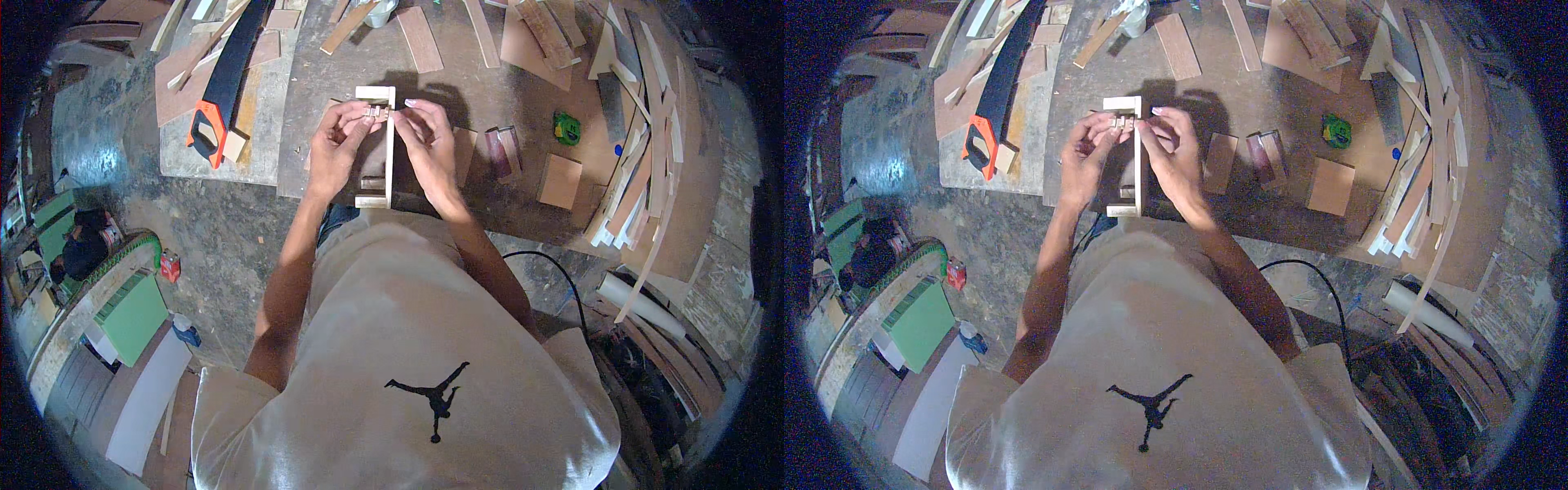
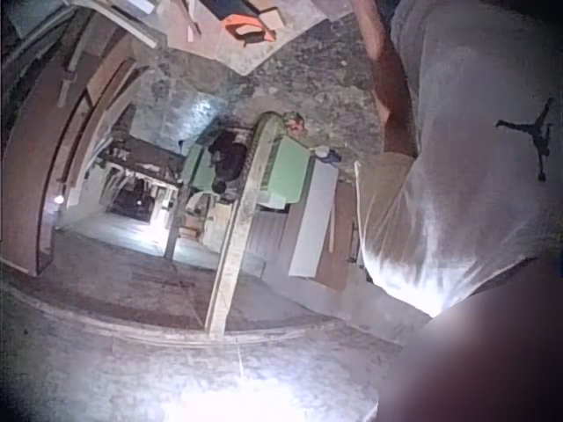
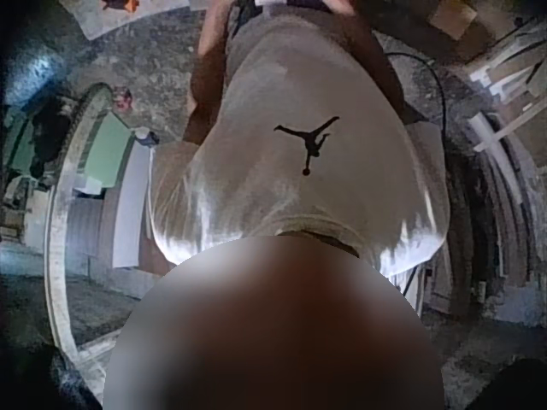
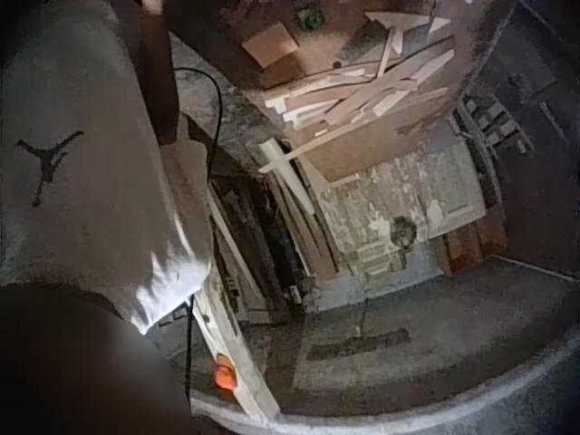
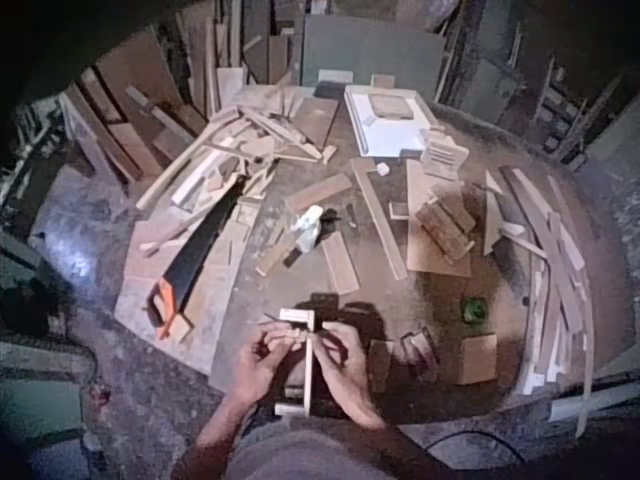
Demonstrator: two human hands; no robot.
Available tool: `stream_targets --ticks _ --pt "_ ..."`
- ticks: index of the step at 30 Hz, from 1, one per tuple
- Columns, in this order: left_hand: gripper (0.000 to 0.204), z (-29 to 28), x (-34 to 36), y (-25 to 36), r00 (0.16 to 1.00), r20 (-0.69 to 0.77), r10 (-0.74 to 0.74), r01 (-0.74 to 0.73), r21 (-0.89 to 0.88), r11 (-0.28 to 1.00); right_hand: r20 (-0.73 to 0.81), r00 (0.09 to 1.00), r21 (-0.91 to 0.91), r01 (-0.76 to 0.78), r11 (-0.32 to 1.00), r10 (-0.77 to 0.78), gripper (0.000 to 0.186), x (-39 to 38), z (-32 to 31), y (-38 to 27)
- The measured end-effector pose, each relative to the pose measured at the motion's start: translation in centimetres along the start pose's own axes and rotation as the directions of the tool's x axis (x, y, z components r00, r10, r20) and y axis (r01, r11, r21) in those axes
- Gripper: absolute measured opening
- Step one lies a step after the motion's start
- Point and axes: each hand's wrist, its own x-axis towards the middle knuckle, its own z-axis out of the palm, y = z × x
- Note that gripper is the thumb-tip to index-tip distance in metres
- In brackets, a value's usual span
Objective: Assembling small wooden components at a workbench in a workshop.
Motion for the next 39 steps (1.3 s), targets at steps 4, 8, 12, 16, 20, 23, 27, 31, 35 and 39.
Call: stream_targets --ticks 4,8,12,16,20,23,27,31,35,39 --pt "0.024 0.0 0.0 -0.3 0.999 0.009 0.033 -0.032 -0.053 0.998 0.013 1.000 -0.023 0.022 0.999 -0.022 0.037 0.2 0.0 0.1" --pt "0.023 -0.1 0.0 -0.3 1.000 0.006 0.014 -0.014 -0.031 0.999 0.006 1.000 -0.025 -0.007 1.000 0.007 0.037 0.2 0.1 -0.4" --pt "0.022 -0.1 0.1 -0.3 1.000 0.011 0.005 -0.005 -0.021 1.000 0.008 1.000 -0.028 0.002 1.000 -0.002 0.038 0.3 0.1 -0.3" --pt "0.021 -0.1 0.1 -0.4 1.000 0.025 0.018 -0.017 -0.032 0.999 0.010 0.999 -0.044 -0.036 0.998 0.037 0.037 0.4 0.1 -0.6" --pt "0.021 -0.2 0.1 -0.4 1.000 0.028 0.003 -0.003 -0.004 1.000 0.002 0.999 -0.047 -0.039 0.998 0.039 0.037 0.4 0.0 -0.6" --pt "0.021 -0.2 0.2 -0.4 0.999 0.039 0.027 -0.026 -0.020 0.999 0.000 0.999 -0.042 -0.041 0.998 0.042 0.034 0.3 0.2 -0.8" --pt "0.021 -0.2 0.3 -0.5 0.999 0.036 0.029 -0.029 -0.024 0.999 -0.018 0.998 -0.030 -0.059 0.998 0.058 0.032 0.3 0.3 -1.0" --pt "0.021 -0.2 0.2 -0.3 1.000 0.029 0.008 -0.009 0.027 1.000 -0.005 0.999 -0.060 -0.052 0.997 0.052 0.034 0.5 0.1 -0.9" --pt "0.021 -0.3 0.2 -0.5 1.000 0.026 0.014 -0.015 0.023 1.000 0.023 0.999 -0.028 -0.029 0.999 0.029 0.034 0.6 0.0 -0.6" --pt "0.021 -0.3 0.2 -0.6 0.999 0.028 0.024 -0.025 0.031 0.999 0.021 0.999 -0.027 -0.048 0.998 0.049 0.033 0.6 0.1 -0.9"
